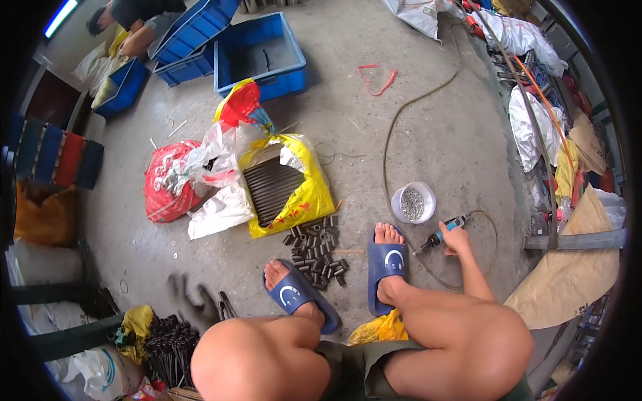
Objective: The person assembles small metal components by placing silver-colored rings into a black three-holed bracket and then using a pneumatic tool to secure them.
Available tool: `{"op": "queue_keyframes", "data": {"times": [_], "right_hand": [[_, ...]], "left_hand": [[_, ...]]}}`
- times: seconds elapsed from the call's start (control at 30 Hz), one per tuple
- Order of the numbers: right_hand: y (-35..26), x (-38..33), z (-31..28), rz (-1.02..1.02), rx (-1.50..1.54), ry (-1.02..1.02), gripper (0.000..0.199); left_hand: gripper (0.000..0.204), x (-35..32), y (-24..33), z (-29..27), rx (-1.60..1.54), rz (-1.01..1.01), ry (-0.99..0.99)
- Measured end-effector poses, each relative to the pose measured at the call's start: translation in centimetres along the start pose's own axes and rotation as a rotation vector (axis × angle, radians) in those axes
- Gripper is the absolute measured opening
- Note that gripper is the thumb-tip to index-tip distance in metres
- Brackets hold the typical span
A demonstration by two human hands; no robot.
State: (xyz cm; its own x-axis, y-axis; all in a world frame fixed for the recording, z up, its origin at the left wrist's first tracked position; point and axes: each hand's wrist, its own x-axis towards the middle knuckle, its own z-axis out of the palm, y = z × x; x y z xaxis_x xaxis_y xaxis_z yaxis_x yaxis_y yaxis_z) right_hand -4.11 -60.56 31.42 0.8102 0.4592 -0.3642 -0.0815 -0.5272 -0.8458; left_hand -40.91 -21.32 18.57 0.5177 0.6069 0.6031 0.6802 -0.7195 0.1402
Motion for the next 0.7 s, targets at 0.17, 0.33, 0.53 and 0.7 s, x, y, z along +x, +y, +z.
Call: {"op": "queue_keyframes", "data": {"times": [0.17,0.33,0.53,0.7], "right_hand": [[5.3,9.3,-0.5,0.099,-0.441,0.291,0.037],[7.6,16.0,4.1,-0.063,-0.613,0.439,0.039],[10.3,17.1,11.4,-0.414,-0.513,-0.081,0.021],[12.5,19.1,17.5,-0.621,-0.645,-0.361,0.031]], "left_hand": [[0.046,11.7,13.1,18.8,-0.669,0.337,-0.518],[0.077,15.6,12.5,31.6,-0.290,0.372,-0.529],[0.069,18.4,13.7,34.4,-0.262,0.314,-0.672],[0.063,19.4,13.2,34.6,-0.321,0.189,-0.808]]}}
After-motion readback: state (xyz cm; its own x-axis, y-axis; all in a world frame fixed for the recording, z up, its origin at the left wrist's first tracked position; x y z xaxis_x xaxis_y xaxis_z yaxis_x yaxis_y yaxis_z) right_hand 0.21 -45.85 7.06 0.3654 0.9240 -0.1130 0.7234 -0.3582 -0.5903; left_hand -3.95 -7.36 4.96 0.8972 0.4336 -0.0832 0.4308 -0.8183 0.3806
